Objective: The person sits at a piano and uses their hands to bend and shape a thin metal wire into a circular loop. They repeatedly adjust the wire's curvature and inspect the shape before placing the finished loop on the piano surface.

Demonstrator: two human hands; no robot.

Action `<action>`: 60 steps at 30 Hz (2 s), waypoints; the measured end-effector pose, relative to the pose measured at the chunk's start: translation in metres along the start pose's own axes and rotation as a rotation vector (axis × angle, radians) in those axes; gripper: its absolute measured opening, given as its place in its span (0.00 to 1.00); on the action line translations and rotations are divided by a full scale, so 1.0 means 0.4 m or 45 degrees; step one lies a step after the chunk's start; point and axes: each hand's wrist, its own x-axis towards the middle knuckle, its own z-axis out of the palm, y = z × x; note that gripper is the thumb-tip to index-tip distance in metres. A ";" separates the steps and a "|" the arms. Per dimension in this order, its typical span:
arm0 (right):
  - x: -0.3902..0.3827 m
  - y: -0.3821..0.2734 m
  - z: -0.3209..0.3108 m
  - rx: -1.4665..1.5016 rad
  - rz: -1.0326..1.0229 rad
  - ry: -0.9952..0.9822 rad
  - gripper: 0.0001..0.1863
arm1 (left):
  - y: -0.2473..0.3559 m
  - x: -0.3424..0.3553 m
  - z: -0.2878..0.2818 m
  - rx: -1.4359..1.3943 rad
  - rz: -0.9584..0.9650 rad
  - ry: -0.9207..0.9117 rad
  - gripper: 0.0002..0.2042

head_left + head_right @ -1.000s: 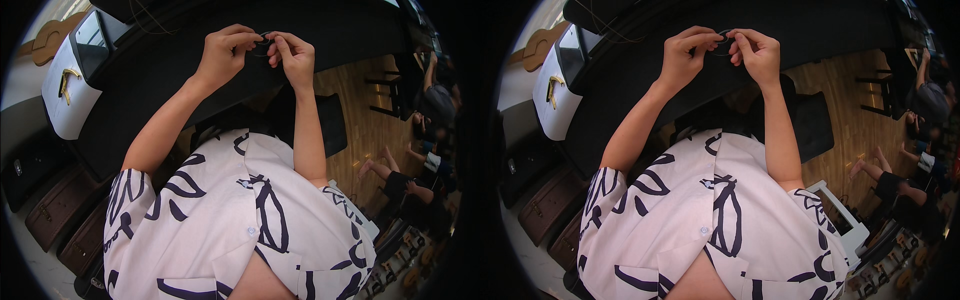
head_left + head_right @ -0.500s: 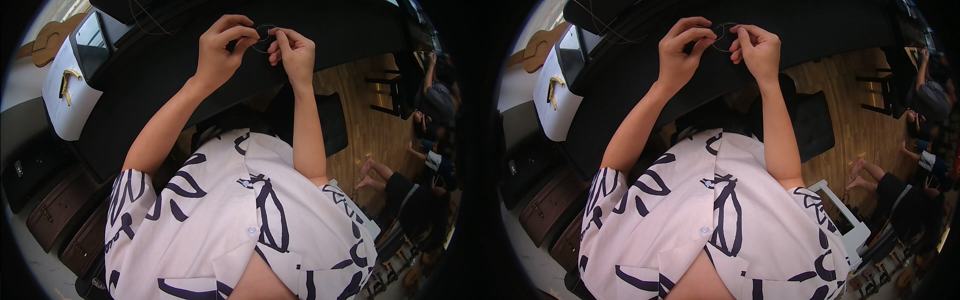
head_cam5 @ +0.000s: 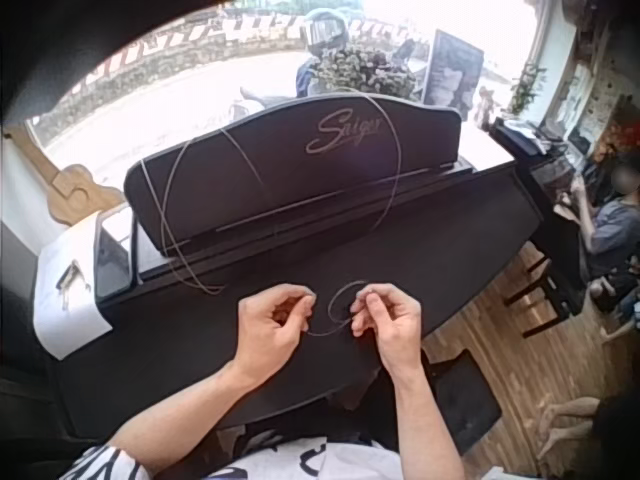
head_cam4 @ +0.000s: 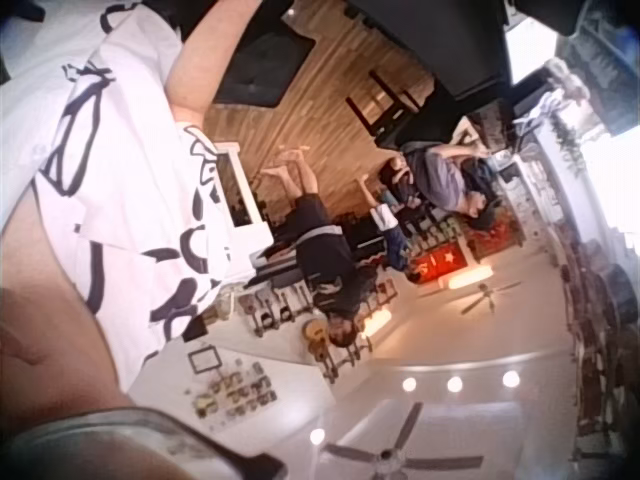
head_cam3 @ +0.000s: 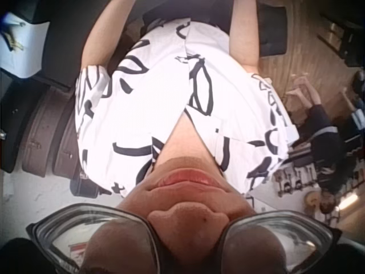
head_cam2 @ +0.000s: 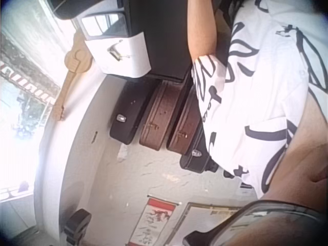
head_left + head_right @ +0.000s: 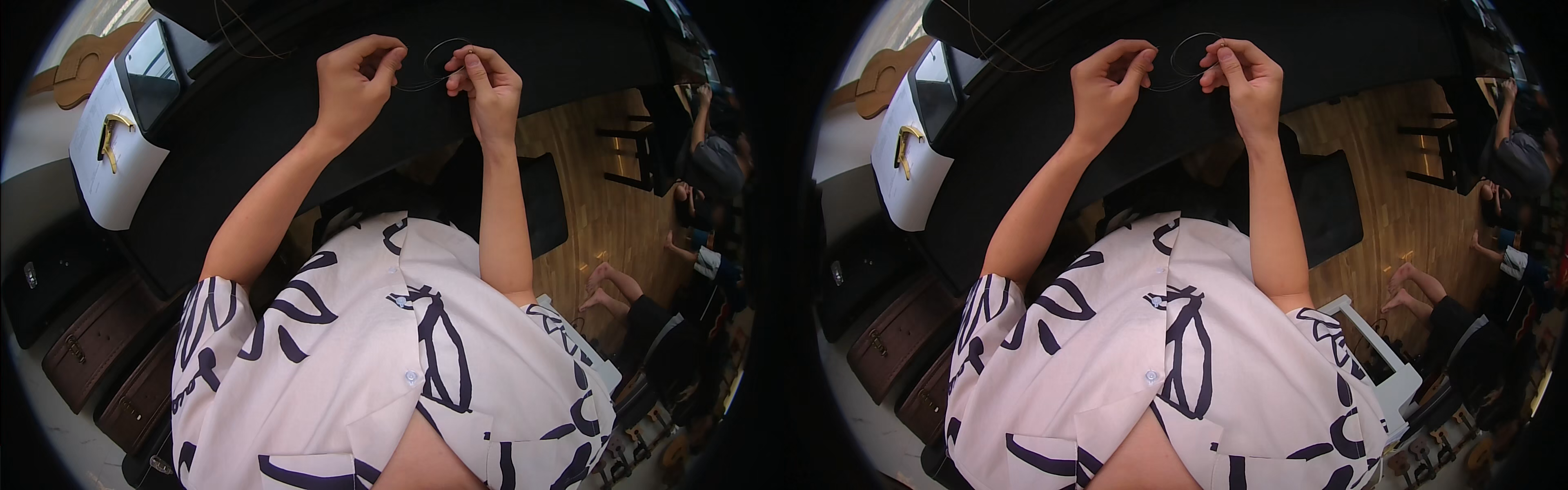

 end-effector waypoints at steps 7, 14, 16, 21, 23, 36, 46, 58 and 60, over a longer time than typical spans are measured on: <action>-0.003 0.000 -0.009 0.006 0.019 -0.082 0.07 | 0.009 0.003 -0.003 0.272 0.192 0.030 0.05; -0.007 -0.013 -0.005 -0.096 0.086 -0.122 0.07 | 0.009 0.001 -0.005 0.220 0.281 0.259 0.15; -0.010 -0.021 0.003 -0.185 0.103 -0.119 0.07 | 0.010 0.007 -0.012 0.346 0.466 0.395 0.15; -0.012 -0.044 0.008 -0.514 0.113 -0.196 0.08 | 0.008 0.006 -0.023 0.041 0.329 -0.223 0.09; -0.019 -0.058 0.010 -0.659 0.052 -0.202 0.09 | 0.013 -0.004 -0.008 0.039 0.280 -0.315 0.07; -0.066 -0.106 0.011 -0.520 0.284 -0.255 0.08 | 0.010 -0.012 0.010 -0.010 0.213 -0.064 0.02; -0.069 -0.112 0.004 -0.324 0.215 -0.073 0.06 | 0.010 -0.020 0.014 -0.248 -0.029 -0.293 0.07; -0.077 -0.143 -0.004 -0.570 0.286 -0.225 0.13 | 0.008 -0.012 0.010 -0.336 -0.127 -0.245 0.06; -0.078 -0.144 -0.007 -0.590 0.270 -0.221 0.14 | 0.011 -0.011 0.012 -0.372 -0.143 -0.249 0.07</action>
